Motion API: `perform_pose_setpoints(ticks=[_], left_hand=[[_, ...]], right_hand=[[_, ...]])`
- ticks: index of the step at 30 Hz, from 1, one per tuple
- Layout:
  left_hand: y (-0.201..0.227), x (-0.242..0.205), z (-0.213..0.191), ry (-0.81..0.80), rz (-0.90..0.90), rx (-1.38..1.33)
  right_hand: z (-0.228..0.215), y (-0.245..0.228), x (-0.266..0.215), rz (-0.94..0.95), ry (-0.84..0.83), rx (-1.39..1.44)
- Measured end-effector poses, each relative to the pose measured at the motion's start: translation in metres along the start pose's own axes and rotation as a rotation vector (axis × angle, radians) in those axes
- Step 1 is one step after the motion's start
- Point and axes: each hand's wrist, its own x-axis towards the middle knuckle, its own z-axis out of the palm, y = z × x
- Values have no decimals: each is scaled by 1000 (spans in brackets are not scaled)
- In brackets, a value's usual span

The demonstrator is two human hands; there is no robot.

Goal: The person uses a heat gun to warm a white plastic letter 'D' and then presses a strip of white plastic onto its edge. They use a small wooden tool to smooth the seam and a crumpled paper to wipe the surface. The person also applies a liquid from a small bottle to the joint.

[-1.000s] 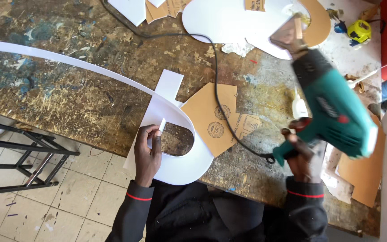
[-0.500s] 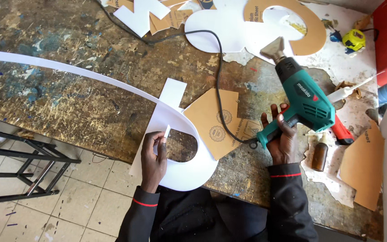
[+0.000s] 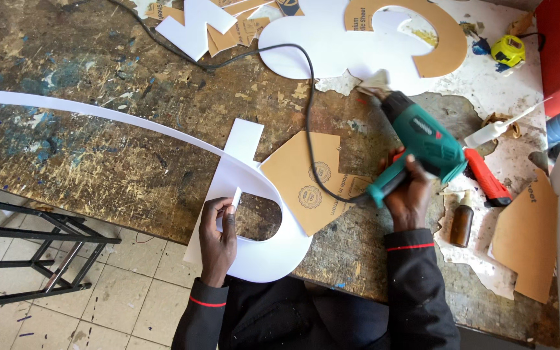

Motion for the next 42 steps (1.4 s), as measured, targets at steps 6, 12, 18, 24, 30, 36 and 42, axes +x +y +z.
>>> perform_pose_setpoints(ticks=[6,12,18,24,30,36,42], left_hand=[[0,-1,2,18,10,10],[2,1,4,25,32,-15],[-2,1,8,52,58,-10],[4,-7,14,46,-22,44],[44,-25,24,-78,-101,9],[53,2,19,-196,250,161],[85,67,35,-414,535,456]], right_hand=[[18,-5,-12,-44,-17,0],[44,3,34,-32,-162,149],[41,29,81,138,-99,97],[-8,15,13,-219,-148,-649],[39,48,-167,-326,-108,-1047],[67,74,-173,-441,-564,-1462],[49,65,-167,-500,-816,-1574]])
